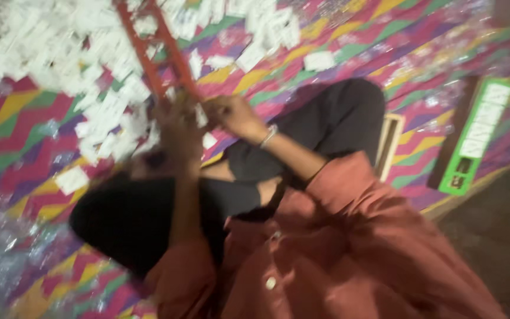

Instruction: The person sits on a colorful mat and assembles white electrical socket modules into a red plastic strip. They pick up each module, align it with a slot, and press it into place, repeating this process for multiple units.

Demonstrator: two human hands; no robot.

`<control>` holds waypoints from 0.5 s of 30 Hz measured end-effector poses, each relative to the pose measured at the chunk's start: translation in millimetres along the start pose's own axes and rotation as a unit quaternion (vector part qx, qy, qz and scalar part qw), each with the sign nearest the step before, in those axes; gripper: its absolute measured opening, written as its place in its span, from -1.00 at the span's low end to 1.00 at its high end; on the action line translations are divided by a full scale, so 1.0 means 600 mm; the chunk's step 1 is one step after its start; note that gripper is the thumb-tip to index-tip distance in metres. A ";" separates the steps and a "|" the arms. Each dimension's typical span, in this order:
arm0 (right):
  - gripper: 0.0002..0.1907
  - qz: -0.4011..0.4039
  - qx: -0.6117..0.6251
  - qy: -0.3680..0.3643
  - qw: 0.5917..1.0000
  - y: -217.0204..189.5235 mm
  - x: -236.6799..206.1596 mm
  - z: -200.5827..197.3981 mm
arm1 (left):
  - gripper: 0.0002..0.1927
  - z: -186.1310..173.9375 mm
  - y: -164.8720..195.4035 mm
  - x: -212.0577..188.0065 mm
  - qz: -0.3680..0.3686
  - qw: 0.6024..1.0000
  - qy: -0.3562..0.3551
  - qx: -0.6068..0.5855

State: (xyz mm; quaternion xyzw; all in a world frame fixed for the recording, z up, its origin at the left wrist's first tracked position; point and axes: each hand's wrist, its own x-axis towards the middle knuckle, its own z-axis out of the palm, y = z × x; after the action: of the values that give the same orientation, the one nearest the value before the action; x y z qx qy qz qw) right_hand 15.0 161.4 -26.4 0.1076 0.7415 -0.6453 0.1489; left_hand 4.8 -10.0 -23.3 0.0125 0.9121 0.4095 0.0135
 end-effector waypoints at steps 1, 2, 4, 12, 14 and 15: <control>-0.75 -0.047 -0.022 0.044 0.998 0.004 0.000 0.005 | -0.68 0.001 -0.001 0.004 0.017 0.999 0.031 0.028; -0.78 -0.089 -0.039 0.087 0.991 0.006 0.002 0.011 | -0.71 0.001 -0.003 0.007 0.024 0.999 0.033 0.021; -0.80 -0.132 -0.110 0.115 0.978 0.011 0.010 0.016 | -0.71 -0.002 -0.014 0.005 0.023 0.999 0.027 0.020; -0.73 -0.231 -0.035 0.008 0.972 0.022 0.030 0.028 | -0.82 -0.005 -0.063 0.013 0.099 0.985 0.016 -0.143; -0.72 -0.253 -0.048 0.006 0.966 0.022 0.032 0.029 | -0.80 -0.009 -0.060 0.009 0.088 0.981 -0.007 -0.174; -0.73 -0.268 -0.065 0.014 0.961 0.022 0.032 0.031 | -0.75 -0.014 -0.057 0.009 0.068 0.985 -0.019 -0.160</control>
State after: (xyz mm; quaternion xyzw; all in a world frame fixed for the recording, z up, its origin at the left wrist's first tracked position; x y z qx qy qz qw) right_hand 3.2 144.4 -48.2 -0.0963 0.7856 -0.6103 -0.0334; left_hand -1.3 -38.9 -43.2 0.0798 0.8316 0.5496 0.0045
